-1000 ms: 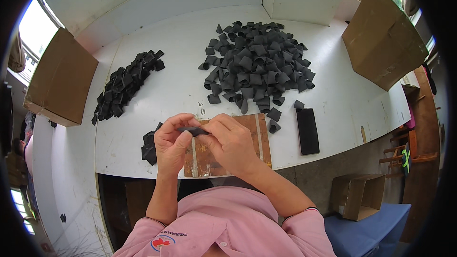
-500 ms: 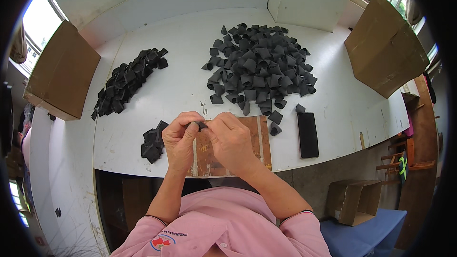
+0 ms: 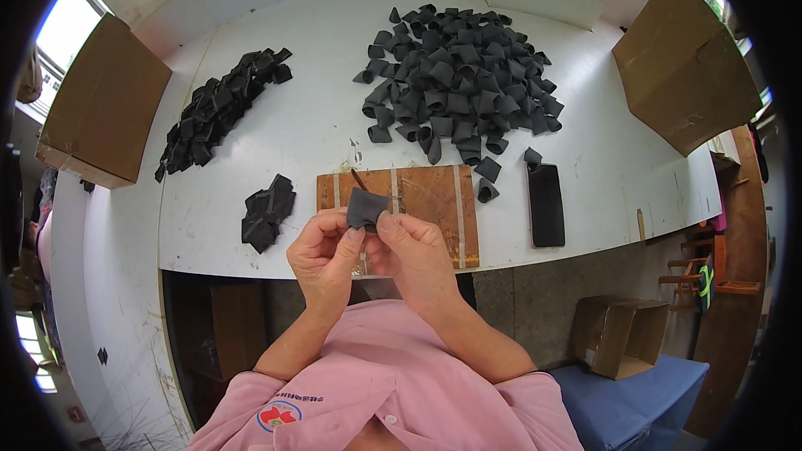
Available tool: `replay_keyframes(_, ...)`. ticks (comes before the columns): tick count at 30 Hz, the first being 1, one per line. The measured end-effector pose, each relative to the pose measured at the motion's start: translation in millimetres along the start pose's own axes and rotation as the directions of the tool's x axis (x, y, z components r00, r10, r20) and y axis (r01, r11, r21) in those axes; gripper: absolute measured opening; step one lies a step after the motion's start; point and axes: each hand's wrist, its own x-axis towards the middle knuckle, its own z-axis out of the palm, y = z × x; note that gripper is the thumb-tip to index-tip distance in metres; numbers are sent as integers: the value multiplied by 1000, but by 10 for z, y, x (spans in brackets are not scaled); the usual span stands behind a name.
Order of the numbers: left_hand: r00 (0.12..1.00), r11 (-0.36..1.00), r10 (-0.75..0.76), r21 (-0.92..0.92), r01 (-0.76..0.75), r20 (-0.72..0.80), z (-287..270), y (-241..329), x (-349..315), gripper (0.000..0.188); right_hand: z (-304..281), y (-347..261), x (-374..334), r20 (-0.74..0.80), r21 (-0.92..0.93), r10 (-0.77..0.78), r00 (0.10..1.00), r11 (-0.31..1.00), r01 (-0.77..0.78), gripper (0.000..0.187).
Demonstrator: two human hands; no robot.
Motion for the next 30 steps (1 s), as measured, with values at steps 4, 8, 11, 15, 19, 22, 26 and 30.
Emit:
replay_keyframes(4, 993, 993, -117, -9, 117, -35, -73, -35, -9, 8, -90, 53, -26, 21, -723, -558, 829, 564, 398, 18)
replay_keyframes(8, 969, 972, -217, 116, 204, 118, -148, 7, -19, 4, -36, -11, -54, 336, -780, -701, 629, 166, 603, 15)
replay_keyframes(11, 941, 958, -282, 108, 266, 184, -162, 70, -15, 3, -65, -4, -23, 407, -776, -604, 686, 168, 608, 14)
replay_keyframes(15, 986, 754, 117, 636, -164, 116, -187, -41, -19, 3, -43, -58, -50, 405, -823, -552, 729, 128, 553, 9)
replay_keyframes(19, 999, 858, -40, 512, 45, -21, -252, -53, 39, 3, -89, -103, -69, 112, -581, -324, 939, 746, 327, 10)
replay_keyframes(22, 902, 908, -419, 42, 417, 107, -255, 55, 68, 4, -95, -55, -7, 183, -743, -557, 810, 462, 485, 14)
replay_keyframes(26, 831, 868, -474, -4, 497, 291, -274, 40, 11, 5, -105, 5, 21, 197, -675, -377, 905, 617, 404, 17)
replay_keyframes(30, 965, 966, -257, -24, 258, 48, -255, -69, -217, 12, -104, 45, -5, -17, -499, -147, 989, 859, 119, 16)
